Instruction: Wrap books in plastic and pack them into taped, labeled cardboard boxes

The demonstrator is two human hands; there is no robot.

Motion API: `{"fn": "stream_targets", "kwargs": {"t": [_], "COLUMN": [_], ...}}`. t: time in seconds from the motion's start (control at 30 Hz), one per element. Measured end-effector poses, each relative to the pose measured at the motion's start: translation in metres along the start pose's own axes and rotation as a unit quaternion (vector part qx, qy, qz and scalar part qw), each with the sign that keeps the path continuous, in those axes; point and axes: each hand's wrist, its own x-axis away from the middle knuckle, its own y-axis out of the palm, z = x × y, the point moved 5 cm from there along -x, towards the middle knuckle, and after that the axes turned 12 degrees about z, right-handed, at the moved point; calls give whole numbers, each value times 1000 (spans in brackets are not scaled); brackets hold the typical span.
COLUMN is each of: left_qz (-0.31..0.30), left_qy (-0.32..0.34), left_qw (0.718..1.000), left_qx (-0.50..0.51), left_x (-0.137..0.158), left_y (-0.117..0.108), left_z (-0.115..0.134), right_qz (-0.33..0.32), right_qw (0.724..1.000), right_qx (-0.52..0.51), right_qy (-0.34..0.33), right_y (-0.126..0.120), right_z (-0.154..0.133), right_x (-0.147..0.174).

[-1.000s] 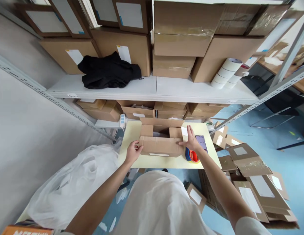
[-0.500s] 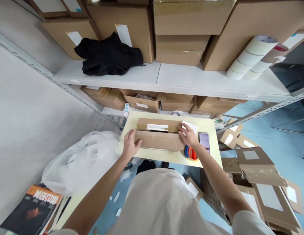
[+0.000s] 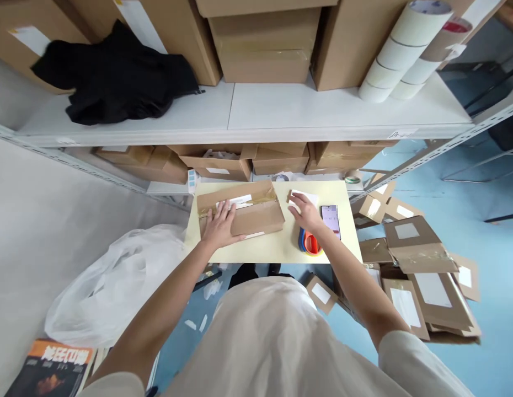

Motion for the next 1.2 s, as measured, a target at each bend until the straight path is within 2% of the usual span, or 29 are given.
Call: {"fn": "stream_targets", "kwargs": {"t": [0.07,0.1,0.17,0.23,0.37,0.43,0.53,0.63,0.73,0.8,0.87,0.97,1.07,1.13,1.2], "left_qz": [8,11,14,10,5,14,25,19,9,11,17,24,33,40,47], "left_qy": [1,-1,-9,-10,-4,-10,-10,10,51,74,87,82,62,33,-32], "left_qw": [1000,1000,1000,1000,999,999,999,998,994,991,987,982,975,965,940], "left_qx": [4,7,15,27,40,38,44,65,94,115,137,167,210,258,336], "left_x": [-3,-4,-6,-7,-6,-4,0,7,19,29,36,39,36,33,30], "left_y": [1,2,2,3,4,4,3,2,-1,-3,-5,-7,-9,-12,-13], "left_z": [-2,-3,-6,-8,-10,-8,-4,0,4,7,9,9,8,5,1], "right_qz": [6,-18,-74,-105,-99,-88,-39,49,143,164,126,-8,-124,-153,-157], "right_qw": [993,985,971,964,949,939,931,933,939,942,945,944,942,944,944], "right_qx": [67,95,118,119,101,100,90,14,-102,-143,-183,-234,-236,-225,-222], "right_qy": [102,146,195,214,281,316,352,356,295,255,240,232,205,190,187], "right_y": [-19,-22,-16,0,39,48,32,-15,-65,-82,-75,-37,0,11,13], "right_z": [29,42,56,59,57,57,55,41,8,-18,-42,-68,-78,-77,-73], "right_x": [41,65,109,138,153,152,148,134,100,69,38,1,-21,-28,-31]}}
